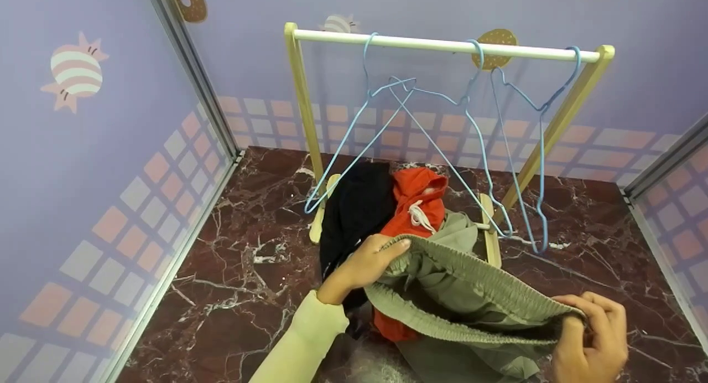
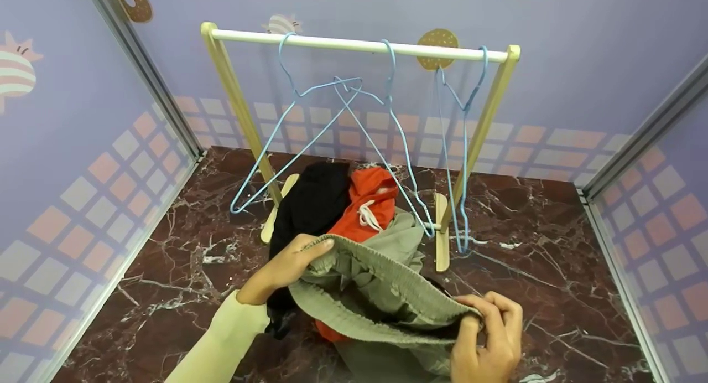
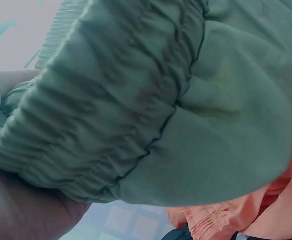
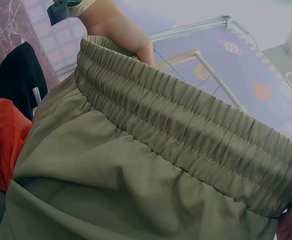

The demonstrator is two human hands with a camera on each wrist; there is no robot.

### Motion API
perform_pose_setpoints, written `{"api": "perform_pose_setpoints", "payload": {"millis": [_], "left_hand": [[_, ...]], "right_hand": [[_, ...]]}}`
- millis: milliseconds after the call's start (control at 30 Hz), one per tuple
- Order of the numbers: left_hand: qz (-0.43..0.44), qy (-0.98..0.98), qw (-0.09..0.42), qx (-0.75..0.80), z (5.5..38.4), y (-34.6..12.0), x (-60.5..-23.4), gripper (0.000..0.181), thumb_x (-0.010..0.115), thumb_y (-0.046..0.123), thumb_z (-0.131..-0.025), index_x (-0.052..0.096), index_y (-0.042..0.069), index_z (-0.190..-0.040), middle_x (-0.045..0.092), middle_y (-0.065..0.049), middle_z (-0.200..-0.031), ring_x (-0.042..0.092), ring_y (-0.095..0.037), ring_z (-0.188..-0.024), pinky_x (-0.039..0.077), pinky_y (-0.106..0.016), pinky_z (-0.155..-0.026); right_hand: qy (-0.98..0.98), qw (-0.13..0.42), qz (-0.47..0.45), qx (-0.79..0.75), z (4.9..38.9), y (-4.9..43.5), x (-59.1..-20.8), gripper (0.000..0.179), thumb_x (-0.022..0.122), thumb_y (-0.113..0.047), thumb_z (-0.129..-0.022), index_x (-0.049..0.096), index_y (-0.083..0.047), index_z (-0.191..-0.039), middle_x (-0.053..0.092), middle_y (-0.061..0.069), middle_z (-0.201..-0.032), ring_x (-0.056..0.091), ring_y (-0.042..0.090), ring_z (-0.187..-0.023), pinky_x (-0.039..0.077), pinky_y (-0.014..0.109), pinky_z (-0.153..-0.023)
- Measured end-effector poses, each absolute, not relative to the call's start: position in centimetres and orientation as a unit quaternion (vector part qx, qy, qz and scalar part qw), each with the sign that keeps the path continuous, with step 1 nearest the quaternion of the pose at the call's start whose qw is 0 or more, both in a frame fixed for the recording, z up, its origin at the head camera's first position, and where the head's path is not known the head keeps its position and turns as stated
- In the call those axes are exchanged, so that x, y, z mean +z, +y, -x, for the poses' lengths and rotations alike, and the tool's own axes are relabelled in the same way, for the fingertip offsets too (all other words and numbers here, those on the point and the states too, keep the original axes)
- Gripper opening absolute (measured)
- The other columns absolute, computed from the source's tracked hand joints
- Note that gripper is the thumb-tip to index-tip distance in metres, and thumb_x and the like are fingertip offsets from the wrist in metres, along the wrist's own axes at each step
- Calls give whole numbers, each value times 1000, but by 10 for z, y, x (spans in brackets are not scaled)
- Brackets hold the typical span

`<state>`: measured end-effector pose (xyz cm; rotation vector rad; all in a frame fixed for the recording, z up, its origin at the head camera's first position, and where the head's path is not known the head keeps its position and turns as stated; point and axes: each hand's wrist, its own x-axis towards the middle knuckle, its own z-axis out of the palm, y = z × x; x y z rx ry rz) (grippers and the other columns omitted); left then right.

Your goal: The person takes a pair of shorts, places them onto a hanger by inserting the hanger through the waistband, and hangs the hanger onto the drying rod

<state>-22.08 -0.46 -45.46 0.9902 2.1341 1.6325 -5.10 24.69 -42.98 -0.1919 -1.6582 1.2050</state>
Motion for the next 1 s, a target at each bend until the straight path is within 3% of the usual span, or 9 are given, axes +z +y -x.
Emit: {"api": "perform_pose_setpoints", "payload": {"millis": [333,567,1000], "left_hand": [[-341,713,131,599,212,-9,-444,51,45,17,-102,29,15,-53,22,8,-52,21,-5,-46,23,-21,-49],[-343,694,137,618,205,-12,-434,53,43,20,-103,28,13,-53,20,8,-52,18,-6,-45,22,-21,-49],[-340,676,138,639,190,-14,-417,53,43,21,-103,30,11,-53,24,7,-51,24,-5,-44,26,-21,-48]], "right_hand": [[-738,464,130,473,50,252,-435,19,47,14,-85,66,17,-86,52,-12,-94,46,5,-69,37,8,-48],[-759,437,147,460,50,253,-436,18,51,9,-89,69,11,-91,52,-14,-98,51,3,-83,44,6,-60],[-782,406,138,452,52,252,-444,20,51,12,-88,69,9,-97,51,-14,-99,50,1,-80,41,5,-62]]}}
